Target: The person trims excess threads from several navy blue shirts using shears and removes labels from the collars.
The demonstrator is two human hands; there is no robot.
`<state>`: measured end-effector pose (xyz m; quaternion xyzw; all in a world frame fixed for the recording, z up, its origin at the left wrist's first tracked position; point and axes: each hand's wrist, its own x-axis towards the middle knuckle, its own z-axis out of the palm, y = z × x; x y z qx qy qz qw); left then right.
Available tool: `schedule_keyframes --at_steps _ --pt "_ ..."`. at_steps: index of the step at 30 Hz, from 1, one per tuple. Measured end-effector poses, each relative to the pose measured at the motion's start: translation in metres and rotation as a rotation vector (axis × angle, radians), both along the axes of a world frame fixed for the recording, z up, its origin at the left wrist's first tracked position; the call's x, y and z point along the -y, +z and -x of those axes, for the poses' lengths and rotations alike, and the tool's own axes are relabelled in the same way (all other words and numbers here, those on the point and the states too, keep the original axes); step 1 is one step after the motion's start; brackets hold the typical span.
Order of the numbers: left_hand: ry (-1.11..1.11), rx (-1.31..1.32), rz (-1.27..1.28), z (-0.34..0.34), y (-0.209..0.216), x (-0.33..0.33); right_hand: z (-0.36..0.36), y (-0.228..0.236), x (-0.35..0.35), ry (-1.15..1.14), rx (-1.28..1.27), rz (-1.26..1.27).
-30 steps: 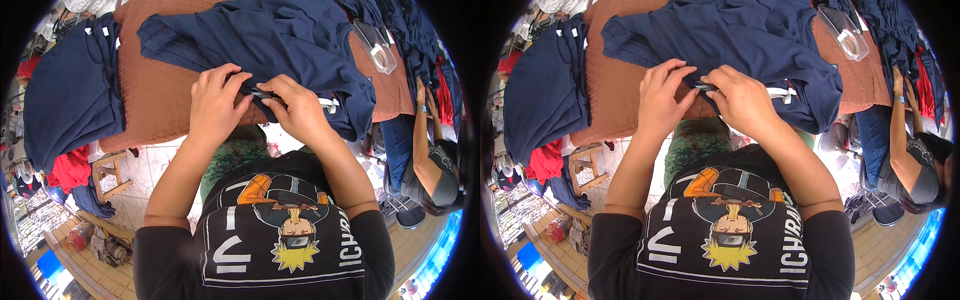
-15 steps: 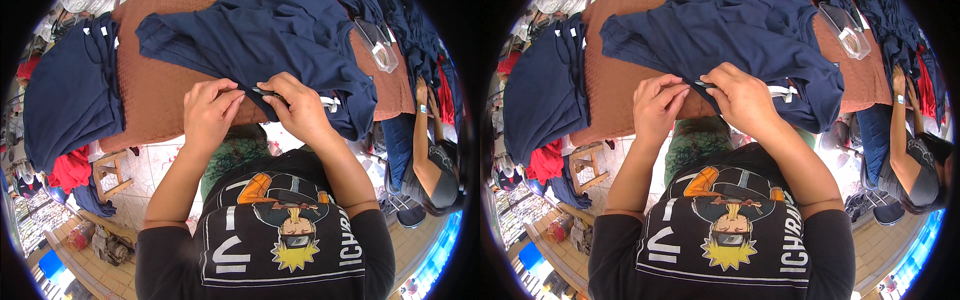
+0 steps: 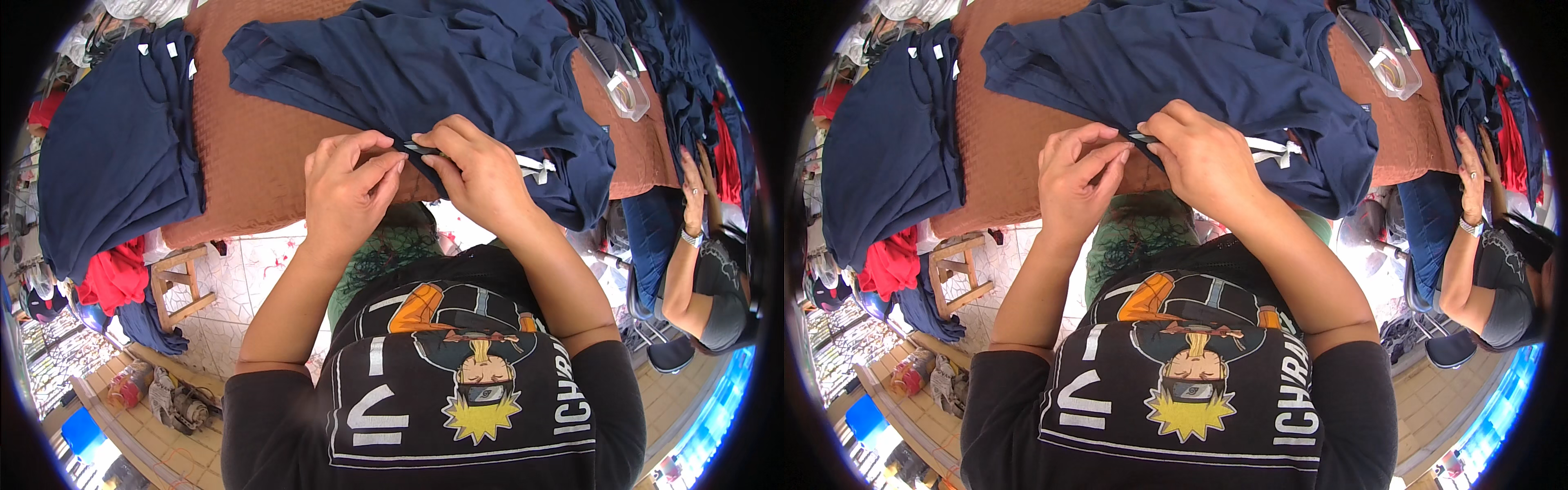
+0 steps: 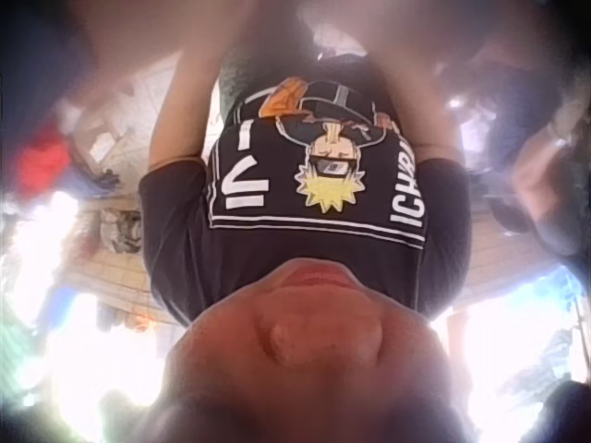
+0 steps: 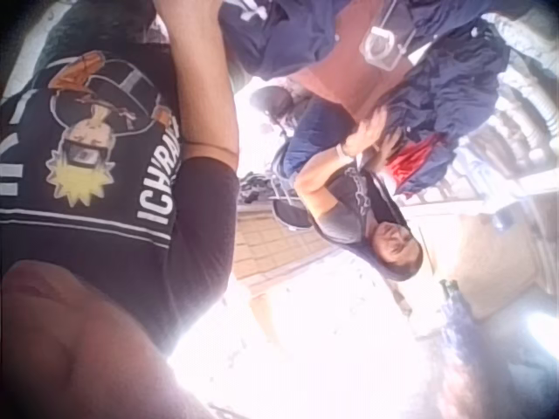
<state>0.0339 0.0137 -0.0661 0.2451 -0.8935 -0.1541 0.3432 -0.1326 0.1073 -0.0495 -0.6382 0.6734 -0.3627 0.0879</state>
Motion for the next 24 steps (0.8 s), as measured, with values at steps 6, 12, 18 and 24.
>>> schedule_keyframes --at_steps 6,12,18,24 --pt "-0.006 -0.007 -0.026 -0.001 0.000 -0.001 -0.001 0.000 0.001 -0.008 0.053 -0.006" --pt "-0.006 -0.015 -0.031 -0.006 0.001 0.000 0.004 0.004 0.000 -0.031 0.089 -0.023" --pt "0.003 -0.017 -0.022 -0.007 0.002 0.000 0.002 0.005 -0.002 0.074 -0.098 0.039" --pt "-0.267 0.031 0.047 -0.015 0.035 0.011 0.004 0.009 0.002 -0.008 -0.257 0.041"
